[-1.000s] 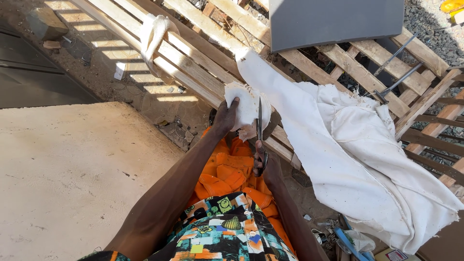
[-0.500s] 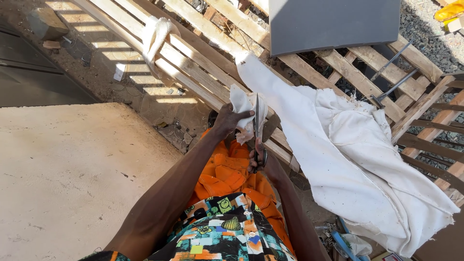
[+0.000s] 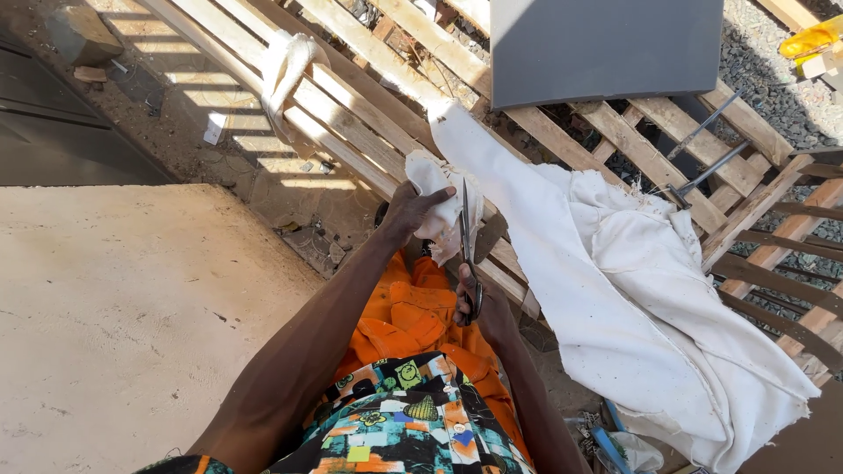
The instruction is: The person uses scissors to cut a large piece of white foam or upholstery batting laid out on wooden pallets in an outdoor workshop.
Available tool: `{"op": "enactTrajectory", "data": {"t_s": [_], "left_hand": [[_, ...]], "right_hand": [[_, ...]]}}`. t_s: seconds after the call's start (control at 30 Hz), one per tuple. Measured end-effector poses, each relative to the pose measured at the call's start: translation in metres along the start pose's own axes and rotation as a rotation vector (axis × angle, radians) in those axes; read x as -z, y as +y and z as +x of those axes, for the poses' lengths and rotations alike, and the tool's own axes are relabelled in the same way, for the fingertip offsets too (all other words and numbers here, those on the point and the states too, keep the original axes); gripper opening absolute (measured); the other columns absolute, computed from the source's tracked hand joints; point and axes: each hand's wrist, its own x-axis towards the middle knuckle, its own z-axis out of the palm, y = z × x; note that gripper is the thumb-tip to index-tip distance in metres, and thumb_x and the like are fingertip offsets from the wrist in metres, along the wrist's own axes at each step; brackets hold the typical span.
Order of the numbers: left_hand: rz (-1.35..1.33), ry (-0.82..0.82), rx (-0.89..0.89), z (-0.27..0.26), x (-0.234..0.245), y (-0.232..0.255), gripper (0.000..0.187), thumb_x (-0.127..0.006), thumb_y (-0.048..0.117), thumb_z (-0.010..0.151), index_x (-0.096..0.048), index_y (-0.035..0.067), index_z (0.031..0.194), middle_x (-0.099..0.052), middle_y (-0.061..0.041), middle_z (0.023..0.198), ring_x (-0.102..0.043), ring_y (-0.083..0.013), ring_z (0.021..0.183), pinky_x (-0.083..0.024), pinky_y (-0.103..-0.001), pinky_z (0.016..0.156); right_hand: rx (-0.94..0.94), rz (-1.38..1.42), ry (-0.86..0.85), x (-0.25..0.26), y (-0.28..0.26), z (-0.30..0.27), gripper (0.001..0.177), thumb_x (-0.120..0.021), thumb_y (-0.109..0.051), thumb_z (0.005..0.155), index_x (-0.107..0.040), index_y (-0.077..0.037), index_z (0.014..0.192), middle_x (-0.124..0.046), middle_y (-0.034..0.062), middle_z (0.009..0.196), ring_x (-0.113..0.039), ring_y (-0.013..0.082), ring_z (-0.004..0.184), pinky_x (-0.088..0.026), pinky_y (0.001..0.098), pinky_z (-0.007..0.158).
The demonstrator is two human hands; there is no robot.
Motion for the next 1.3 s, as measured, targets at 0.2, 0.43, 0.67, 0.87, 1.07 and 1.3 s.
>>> {"op": "enactTrajectory", "data": {"t_s": [0.2,0.43,0.67,0.87,1.07,1.3], "left_hand": [[0.034,-0.046,0.033,0.03,0.006,-0.039,0.046,-0.096,0.036,0.073,-0.077,0.007,0.102,-0.078,-0.012,0.095,-0.077,-0.0244,0.09,-0.06,-0.037,0.078],[0.054,-0.061,-0.014,-0.015,-0.013,0.028,0.046,-0.092,0.042,0.076,-0.076,0.008,0.102,-0.078,-0.011,0.093,-0.077,-0.0217,0.09,-0.059,-0.038,0.08],[0.036,0.008,-0.039,-0.017,-0.02,0.025,0.05,-0.092,0.044,0.076,-0.076,0.007,0.106,-0.079,-0.01,0.094,-0.076,-0.0193,0.087,-0.058,-0.036,0.084],[0.102,0.013,-0.069,0.008,-0.016,-0.006,0.047,-0.092,0.044,0.076,-0.078,0.01,0.105,-0.078,-0.01,0.092,-0.076,-0.0218,0.089,-0.056,-0.038,0.088],[0.078,0.013,-0.098,-0.036,-0.033,0.044,0.047,-0.092,0.041,0.075,-0.077,0.009,0.106,-0.078,-0.01,0.091,-0.076,-0.0232,0.091,-0.055,-0.038,0.09],[0.13,-0.06,-0.103,-0.035,-0.028,0.037,0.045,-0.092,0.04,0.074,-0.078,0.01,0.105,-0.077,-0.009,0.088,-0.074,-0.0212,0.085,-0.055,-0.036,0.086]], "right_hand": [[0.036,-0.001,-0.186,0.009,0.0,0.008,0.078,-0.045,-0.074,0.099,-0.067,0.0,0.103,-0.066,0.0175,0.077,-0.077,0.0373,0.084,-0.061,0.0524,0.078],[0.087,0.049,-0.064,0.016,0.02,0.024,0.06,-0.053,-0.058,0.108,-0.06,-0.003,0.085,-0.049,0.005,0.056,-0.066,0.0264,0.05,-0.056,0.0401,0.05],[0.09,0.049,-0.124,-0.003,0.004,0.013,0.066,-0.043,-0.063,0.107,-0.06,0.0,0.097,-0.057,0.0108,0.068,-0.072,0.0296,0.07,-0.062,0.0487,0.068],[0.148,0.105,-0.07,0.009,0.01,0.033,0.061,-0.048,-0.058,0.109,-0.06,-0.002,0.089,-0.05,0.0061,0.058,-0.065,0.0249,0.054,-0.058,0.0415,0.054],[0.128,0.18,-0.048,-0.006,0.005,0.028,0.062,-0.046,-0.06,0.108,-0.061,0.0,0.096,-0.053,0.0093,0.062,-0.068,0.0302,0.06,-0.059,0.0469,0.059],[0.064,0.135,-0.087,0.006,-0.013,0.033,0.076,-0.04,-0.077,0.101,-0.057,-0.003,0.097,-0.048,0.0057,0.065,-0.068,0.0308,0.063,-0.06,0.0471,0.064]]}}
